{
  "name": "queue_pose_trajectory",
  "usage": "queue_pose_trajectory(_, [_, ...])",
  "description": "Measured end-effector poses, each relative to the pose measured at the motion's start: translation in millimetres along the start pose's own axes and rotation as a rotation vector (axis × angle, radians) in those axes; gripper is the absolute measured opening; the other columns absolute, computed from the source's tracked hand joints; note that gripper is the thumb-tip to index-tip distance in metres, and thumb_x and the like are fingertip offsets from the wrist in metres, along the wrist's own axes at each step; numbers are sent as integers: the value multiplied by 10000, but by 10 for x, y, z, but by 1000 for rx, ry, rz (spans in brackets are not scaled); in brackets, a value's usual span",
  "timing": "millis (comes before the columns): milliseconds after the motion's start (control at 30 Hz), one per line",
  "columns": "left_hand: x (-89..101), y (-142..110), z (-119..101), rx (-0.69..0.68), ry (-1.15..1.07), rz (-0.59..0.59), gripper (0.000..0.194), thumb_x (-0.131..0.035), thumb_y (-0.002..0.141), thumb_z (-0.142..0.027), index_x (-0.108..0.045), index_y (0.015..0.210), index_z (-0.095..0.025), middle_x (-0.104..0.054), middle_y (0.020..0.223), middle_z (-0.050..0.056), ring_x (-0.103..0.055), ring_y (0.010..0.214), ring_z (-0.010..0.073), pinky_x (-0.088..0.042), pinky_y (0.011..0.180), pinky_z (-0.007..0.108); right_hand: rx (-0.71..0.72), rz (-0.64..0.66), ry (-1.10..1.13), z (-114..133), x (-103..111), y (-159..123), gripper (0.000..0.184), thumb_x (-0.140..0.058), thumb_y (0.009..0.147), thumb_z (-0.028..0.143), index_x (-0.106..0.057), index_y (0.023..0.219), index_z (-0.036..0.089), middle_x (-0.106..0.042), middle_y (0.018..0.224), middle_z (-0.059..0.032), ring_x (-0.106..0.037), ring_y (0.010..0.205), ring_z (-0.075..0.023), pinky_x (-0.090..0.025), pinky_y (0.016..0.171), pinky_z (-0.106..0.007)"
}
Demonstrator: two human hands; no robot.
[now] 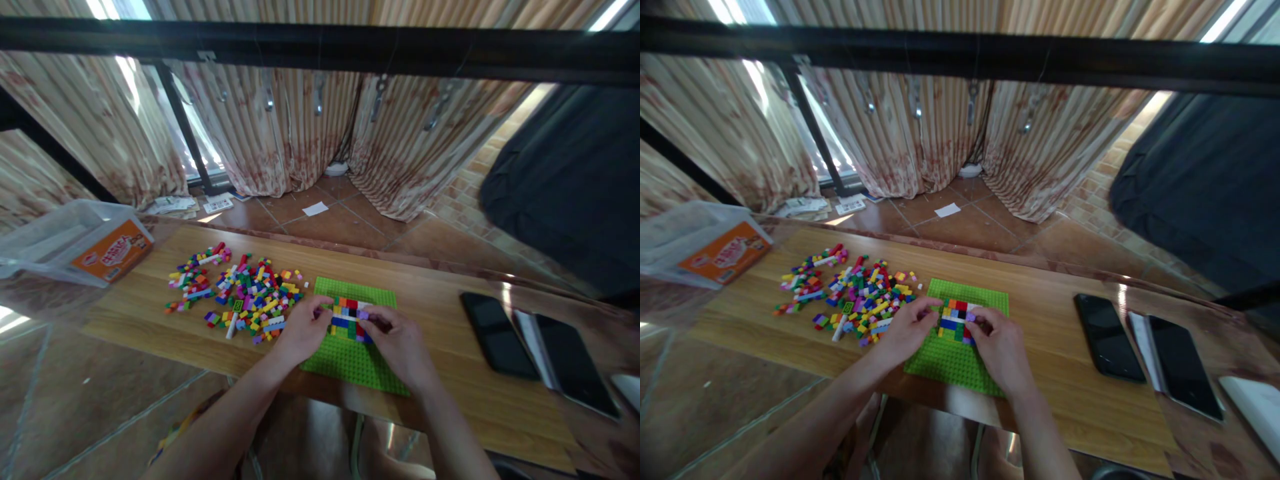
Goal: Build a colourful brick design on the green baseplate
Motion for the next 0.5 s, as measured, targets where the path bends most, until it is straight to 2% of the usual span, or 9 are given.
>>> queue_pose_trajectory(167, [-21,9,-8,-28,17,10,312,-504,845,-214,-704,1077,-154,-678,791,29,-593,710,152,-445,658,252,97,-8,-172,57,8,58,264,-589,850,402,-745,994,243,-699,886,-44,-635,771,-194,-503,747,-340])
queue_pose_trajectory(333, [-74,-31,-94,-84,9,135,306,-501,876,-261,-709,1072,-151,-665,743,23,-539,629,141,-396,598,240,123,-51,-314,47,59,69,277,-585,858,445,-764,999,287,-654,944,-54,-623,865,-221,-488,772,-368])
queue_pose_trajectory(500, [-107,-99,-199,-117,27,241,355,-476,893,-253,-694,1154,-148,-721,929,67,-605,758,176,-437,716,267,160,-55,-373,-29,71,69,274,-616,843,451,-761,1036,320,-623,1032,-67,-607,949,-244,-488,833,-408])
Point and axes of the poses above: each hand's wrist, its own y-axis towards the middle knuckle, its own x-axis out of the back of the hand, z = x × y, the point moved 3 cm from there along y, towards the middle knuckle
